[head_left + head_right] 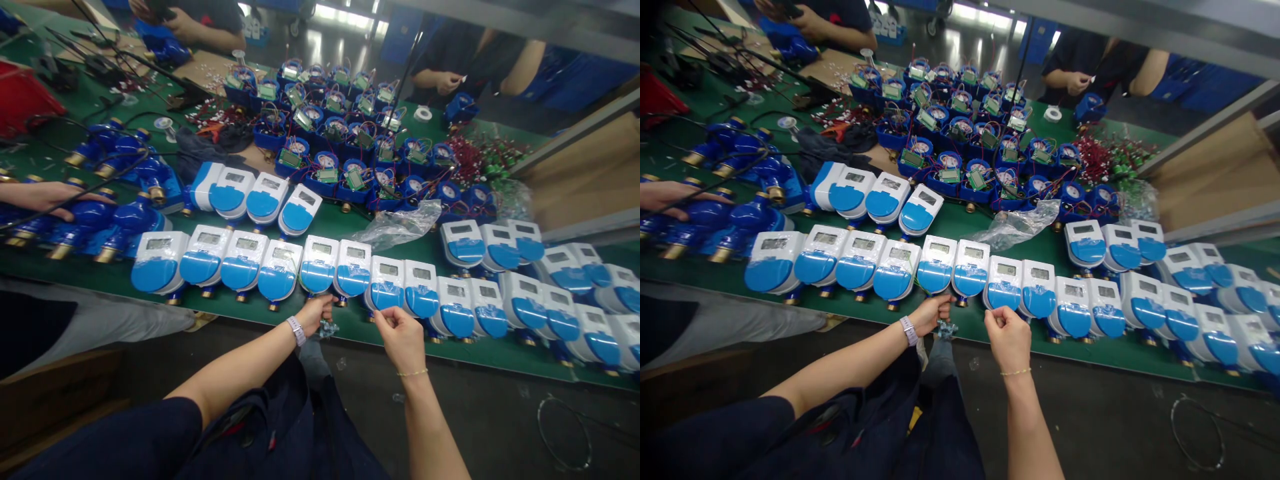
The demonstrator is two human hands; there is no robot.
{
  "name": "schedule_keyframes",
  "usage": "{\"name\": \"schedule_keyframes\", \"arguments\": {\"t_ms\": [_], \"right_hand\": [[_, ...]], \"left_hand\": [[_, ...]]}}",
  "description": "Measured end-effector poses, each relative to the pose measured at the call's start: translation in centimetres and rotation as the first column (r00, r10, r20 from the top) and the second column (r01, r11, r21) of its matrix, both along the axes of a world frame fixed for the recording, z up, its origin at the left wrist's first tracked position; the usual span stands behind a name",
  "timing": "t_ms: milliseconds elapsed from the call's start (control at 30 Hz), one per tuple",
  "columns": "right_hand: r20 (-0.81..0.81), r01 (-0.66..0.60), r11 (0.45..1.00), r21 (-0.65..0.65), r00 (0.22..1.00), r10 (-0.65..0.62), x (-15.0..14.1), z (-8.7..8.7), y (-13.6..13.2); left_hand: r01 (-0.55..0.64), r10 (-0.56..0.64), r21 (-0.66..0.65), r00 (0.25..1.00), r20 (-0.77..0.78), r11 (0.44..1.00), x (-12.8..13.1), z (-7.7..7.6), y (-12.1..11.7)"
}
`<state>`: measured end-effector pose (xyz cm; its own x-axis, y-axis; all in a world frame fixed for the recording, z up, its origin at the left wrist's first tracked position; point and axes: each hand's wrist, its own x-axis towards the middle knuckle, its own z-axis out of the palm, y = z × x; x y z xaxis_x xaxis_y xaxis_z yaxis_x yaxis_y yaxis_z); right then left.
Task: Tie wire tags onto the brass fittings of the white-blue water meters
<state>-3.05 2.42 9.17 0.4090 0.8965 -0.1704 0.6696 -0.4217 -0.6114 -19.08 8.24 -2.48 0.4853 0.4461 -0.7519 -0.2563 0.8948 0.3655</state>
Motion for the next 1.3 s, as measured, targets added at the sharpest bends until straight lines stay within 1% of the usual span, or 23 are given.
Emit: {"name": "schedule_keyframes", "arguments": {"t_ms": [233, 367, 567, 767, 900, 1167, 1300], "right_hand": [[0.050, 0.000, 1.000, -0.025, 0.999, 0.001, 0.2, 0.0, 0.2], [0.033, -0.019, 0.998, -0.055, 0.999, 0.021, 0.3, 0.2, 0.2], [0.031, -0.020, 0.999, -0.047, 0.999, 0.021, 0.4, 0.3, 0.3], [0.005, -0.018, 0.999, -0.034, 1.000, 0.018, 0.4, 0.5, 0.4], [0.017, -0.024, 0.999, -0.040, 1.000, 0.025, 0.5, 0.5, 0.6], [0.092, -0.050, 0.998, -0.037, 0.994, 0.054, 0.5, 0.1, 0.9], [0.126, -0.044, 0.997, -0.057, 0.991, 0.051, -0.1, -0.9, 1.2]], "left_hand": [[-0.088, 0.094, 0.066, 0.990, -0.101, 0.994, 0.7, 0.9, -0.1], [-0.114, 0.122, 0.081, 0.987, -0.104, 0.990, 1.0, 0.7, -0.1], [-0.109, 0.117, 0.083, 0.988, -0.101, 0.991, 1.1, -0.1, -0.2], [-0.104, 0.114, 0.100, 0.988, -0.101, 0.990, 1.2, -0.5, -0.3], [-0.103, 0.114, 0.099, 0.988, -0.104, 0.990, 1.2, -0.6, -0.3], [-0.101, 0.112, 0.096, 0.986, -0.121, 0.990, 1.3, -0.1, -0.2], [-0.091, 0.112, 0.146, 0.984, -0.138, 0.985, 1.5, -0.4, -0.3]]}}
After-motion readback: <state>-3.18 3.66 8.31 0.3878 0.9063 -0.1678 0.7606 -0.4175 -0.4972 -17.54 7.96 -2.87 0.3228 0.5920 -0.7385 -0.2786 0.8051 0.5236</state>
